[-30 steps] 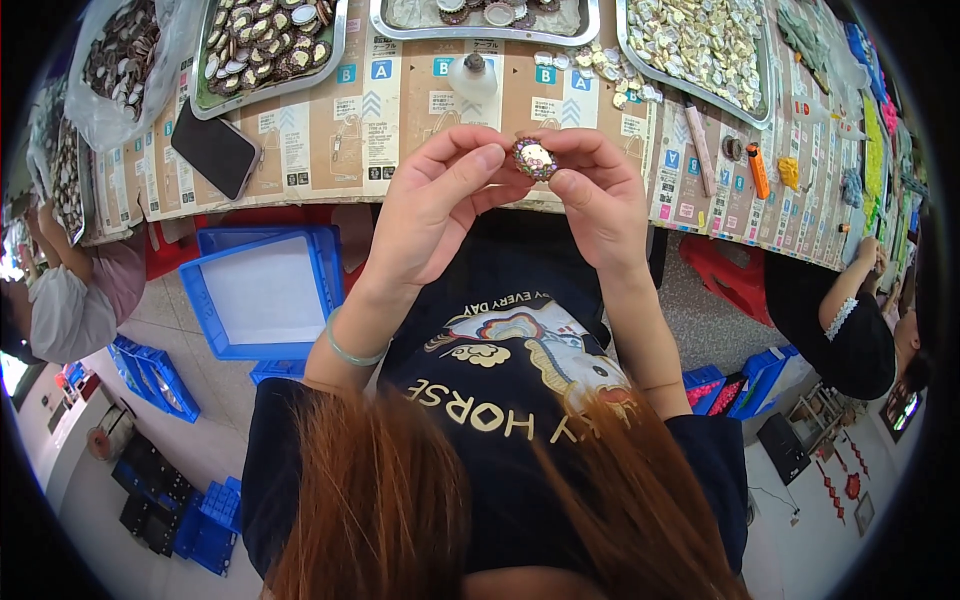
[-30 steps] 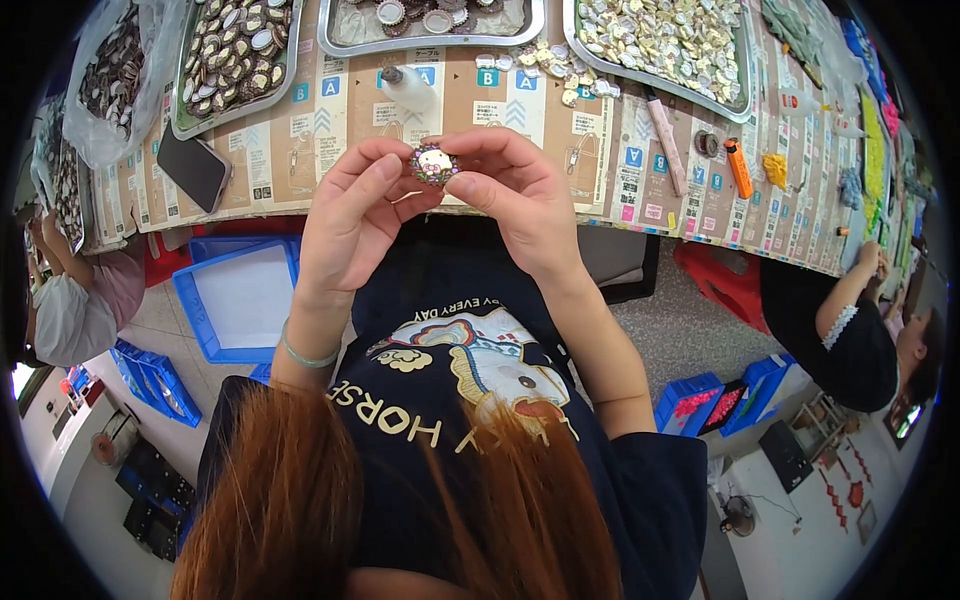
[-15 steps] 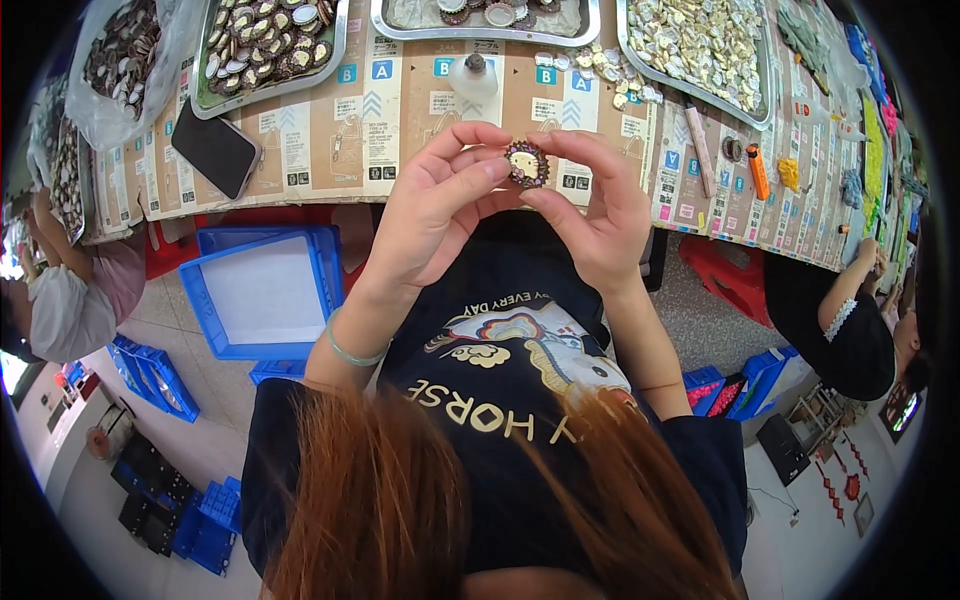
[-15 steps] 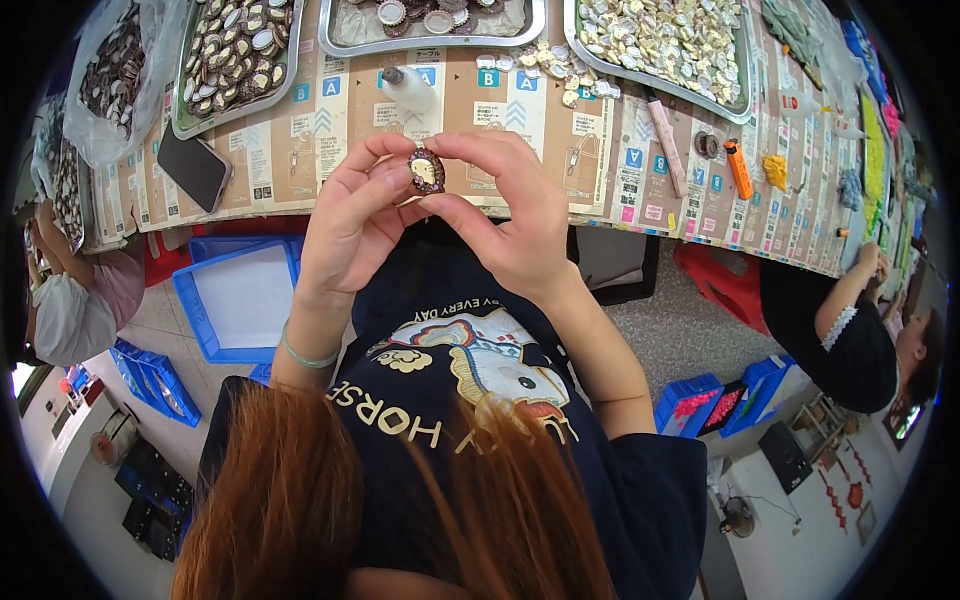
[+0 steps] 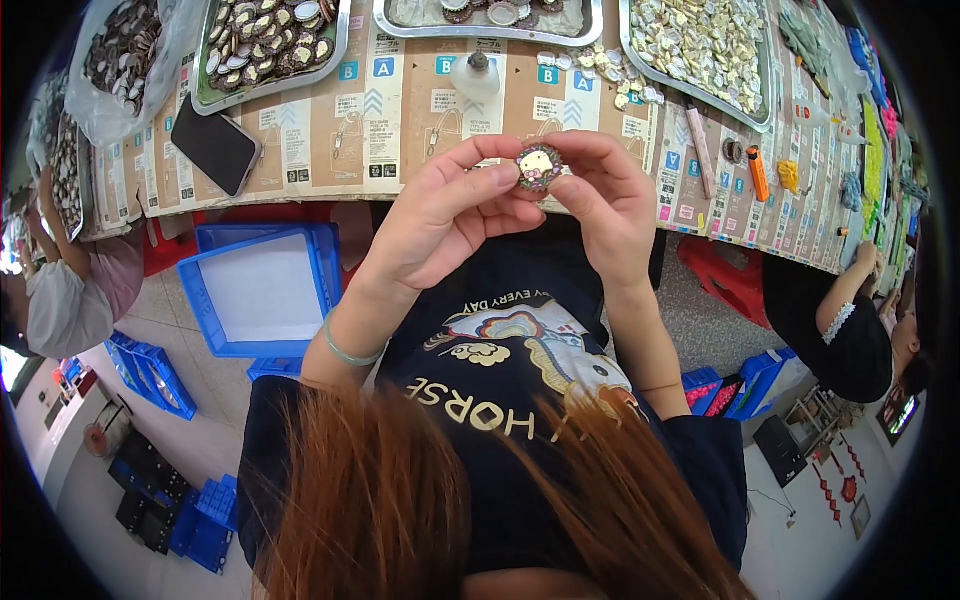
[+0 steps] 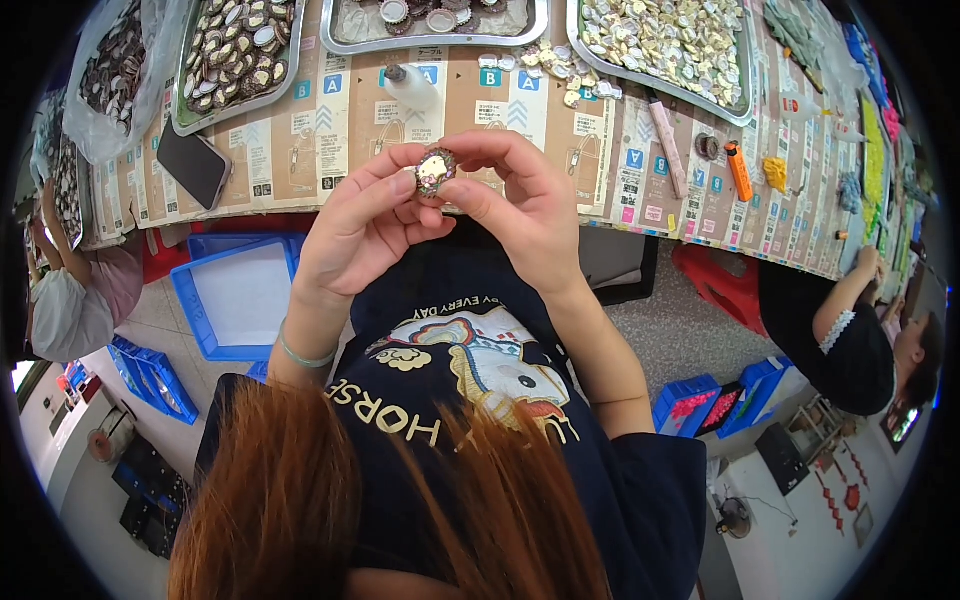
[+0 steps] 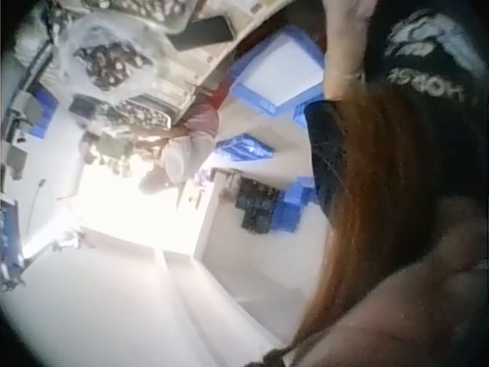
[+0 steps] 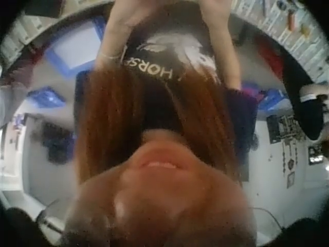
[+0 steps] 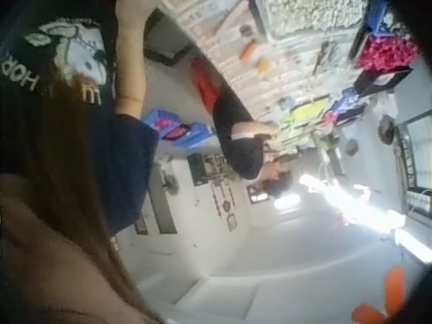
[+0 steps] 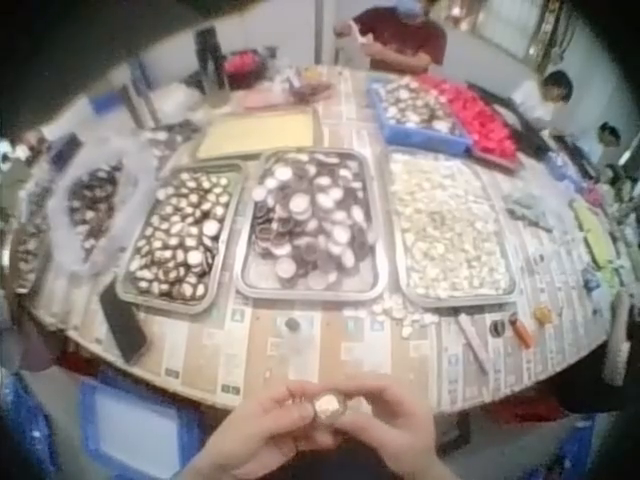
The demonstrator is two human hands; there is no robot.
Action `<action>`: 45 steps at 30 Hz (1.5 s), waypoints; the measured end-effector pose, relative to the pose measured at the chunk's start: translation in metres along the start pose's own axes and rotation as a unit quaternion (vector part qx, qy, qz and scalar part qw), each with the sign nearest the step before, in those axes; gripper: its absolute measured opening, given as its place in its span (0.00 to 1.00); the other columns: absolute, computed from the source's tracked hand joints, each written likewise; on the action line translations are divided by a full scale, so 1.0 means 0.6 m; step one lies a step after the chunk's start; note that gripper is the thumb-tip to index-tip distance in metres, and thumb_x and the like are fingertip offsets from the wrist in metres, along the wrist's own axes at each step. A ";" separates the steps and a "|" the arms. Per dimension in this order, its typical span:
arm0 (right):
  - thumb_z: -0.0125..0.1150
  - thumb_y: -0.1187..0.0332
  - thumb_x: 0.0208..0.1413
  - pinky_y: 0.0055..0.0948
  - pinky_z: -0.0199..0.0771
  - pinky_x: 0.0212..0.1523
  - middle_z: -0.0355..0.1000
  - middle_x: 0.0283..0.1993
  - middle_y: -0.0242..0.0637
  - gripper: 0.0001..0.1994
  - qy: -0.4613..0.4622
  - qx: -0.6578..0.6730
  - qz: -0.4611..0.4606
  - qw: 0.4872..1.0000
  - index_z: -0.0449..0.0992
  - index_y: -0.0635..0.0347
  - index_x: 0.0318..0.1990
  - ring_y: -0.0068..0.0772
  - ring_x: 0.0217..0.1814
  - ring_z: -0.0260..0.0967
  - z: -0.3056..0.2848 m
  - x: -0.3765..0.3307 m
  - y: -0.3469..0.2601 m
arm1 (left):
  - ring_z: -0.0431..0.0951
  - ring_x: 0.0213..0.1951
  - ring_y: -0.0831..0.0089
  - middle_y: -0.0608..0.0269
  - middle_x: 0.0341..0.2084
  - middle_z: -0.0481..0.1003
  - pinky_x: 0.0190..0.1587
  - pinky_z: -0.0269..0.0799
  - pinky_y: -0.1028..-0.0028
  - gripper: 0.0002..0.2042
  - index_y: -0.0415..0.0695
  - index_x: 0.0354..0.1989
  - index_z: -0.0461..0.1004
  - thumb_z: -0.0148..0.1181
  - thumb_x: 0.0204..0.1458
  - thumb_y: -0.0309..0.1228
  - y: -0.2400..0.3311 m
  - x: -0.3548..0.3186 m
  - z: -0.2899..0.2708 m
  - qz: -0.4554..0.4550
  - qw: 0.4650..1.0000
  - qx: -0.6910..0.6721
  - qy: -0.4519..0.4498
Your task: The person applies adhesive from a glue bottle to toy components and assembles them by hand at a factory workbench.
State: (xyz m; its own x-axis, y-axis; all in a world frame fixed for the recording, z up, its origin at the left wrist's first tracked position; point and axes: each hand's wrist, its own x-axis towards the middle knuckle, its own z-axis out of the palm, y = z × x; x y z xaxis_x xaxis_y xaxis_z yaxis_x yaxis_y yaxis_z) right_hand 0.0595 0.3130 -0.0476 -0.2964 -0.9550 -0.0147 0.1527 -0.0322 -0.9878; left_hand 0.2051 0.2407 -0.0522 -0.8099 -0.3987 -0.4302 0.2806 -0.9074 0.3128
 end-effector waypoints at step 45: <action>0.52 0.74 0.46 0.21 0.66 0.31 0.68 0.31 0.35 0.08 -0.080 0.439 0.299 0.844 0.66 0.63 0.36 0.23 0.29 0.65 -0.026 -0.007 -0.008 | 0.67 0.29 0.82 0.65 0.26 0.68 0.32 0.68 0.83 0.12 0.36 0.35 0.68 0.59 0.39 0.20 -0.041 -0.010 0.049 0.207 0.928 0.302 0.071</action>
State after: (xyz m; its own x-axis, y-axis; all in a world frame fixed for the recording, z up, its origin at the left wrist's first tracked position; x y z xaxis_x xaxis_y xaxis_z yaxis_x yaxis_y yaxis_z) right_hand 0.0456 0.3219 -0.0453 0.2010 -0.9035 -0.3786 0.8896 0.3302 -0.3157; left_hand 0.1880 0.2694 -0.0323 -0.6088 -0.7490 -0.2616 0.1773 -0.4499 0.8753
